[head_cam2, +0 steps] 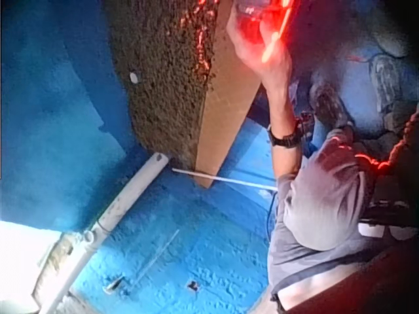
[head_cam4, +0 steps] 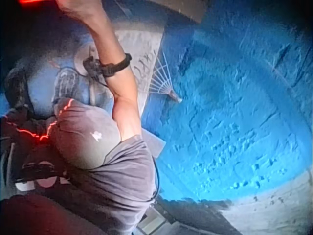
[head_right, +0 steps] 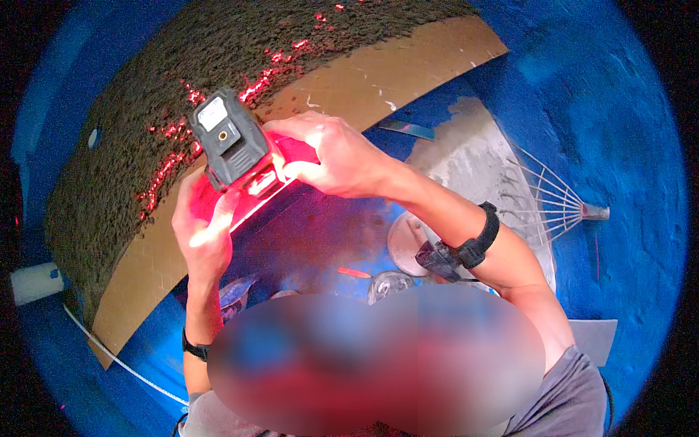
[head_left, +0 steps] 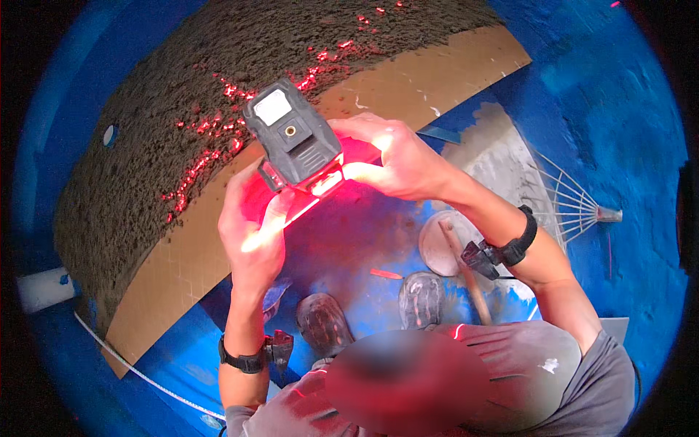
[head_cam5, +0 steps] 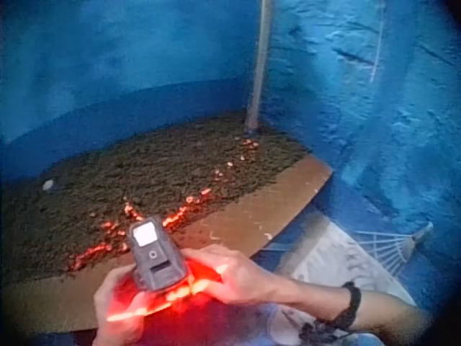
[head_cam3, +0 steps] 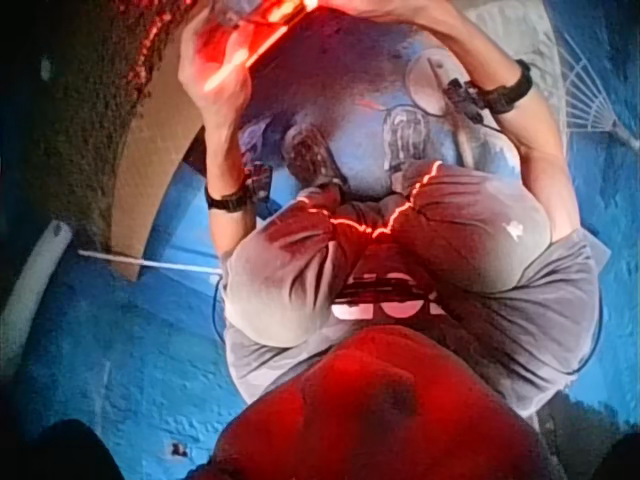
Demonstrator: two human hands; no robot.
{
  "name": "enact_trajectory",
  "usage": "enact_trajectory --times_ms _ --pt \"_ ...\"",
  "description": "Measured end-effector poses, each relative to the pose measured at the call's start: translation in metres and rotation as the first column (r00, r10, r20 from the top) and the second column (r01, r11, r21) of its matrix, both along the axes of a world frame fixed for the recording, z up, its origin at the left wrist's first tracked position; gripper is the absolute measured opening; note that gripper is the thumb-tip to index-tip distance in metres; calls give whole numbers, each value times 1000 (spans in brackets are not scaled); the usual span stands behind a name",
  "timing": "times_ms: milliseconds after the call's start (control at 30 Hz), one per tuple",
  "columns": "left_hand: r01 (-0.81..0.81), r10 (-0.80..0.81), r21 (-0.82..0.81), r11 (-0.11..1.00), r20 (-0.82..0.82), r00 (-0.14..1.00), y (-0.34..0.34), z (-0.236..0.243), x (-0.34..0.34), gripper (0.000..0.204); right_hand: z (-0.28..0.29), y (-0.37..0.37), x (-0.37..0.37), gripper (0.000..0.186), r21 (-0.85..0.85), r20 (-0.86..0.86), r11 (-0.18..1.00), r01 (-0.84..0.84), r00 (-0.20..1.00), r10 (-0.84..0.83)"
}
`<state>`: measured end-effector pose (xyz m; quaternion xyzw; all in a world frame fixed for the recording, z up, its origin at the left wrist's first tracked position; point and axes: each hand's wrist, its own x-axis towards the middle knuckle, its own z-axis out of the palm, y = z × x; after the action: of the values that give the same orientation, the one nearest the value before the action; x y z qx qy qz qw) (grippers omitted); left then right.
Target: Using a tape measure and a laser level to check the level and depth of a prepared floor substrate during renovation.
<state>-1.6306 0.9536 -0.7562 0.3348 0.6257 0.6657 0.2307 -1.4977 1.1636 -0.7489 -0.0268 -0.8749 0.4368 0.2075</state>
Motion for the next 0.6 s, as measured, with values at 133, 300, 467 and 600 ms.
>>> enact_trajectory --times_ms 133,300,467,600 --pt "-25 24 -54 998 -21 999 -1 -4 0 45 -5 -3 5 38 214 -237 957 195 961 -143" --pt "-38 37 -88 995 -14 999 -9 0 -2 47 -18 -42 38 16 292 -421 926 238 902 -99" --pt "-18 -3 -142 990 -150 989 -5 -3 -2 44 -47 -77 68 16 282 -280 955 91 960 -9" --pt "-13 -4 -131 991 -126 992 -5 2 -2 44 -53 -84 69 18 238 -239 970 43 971 15"
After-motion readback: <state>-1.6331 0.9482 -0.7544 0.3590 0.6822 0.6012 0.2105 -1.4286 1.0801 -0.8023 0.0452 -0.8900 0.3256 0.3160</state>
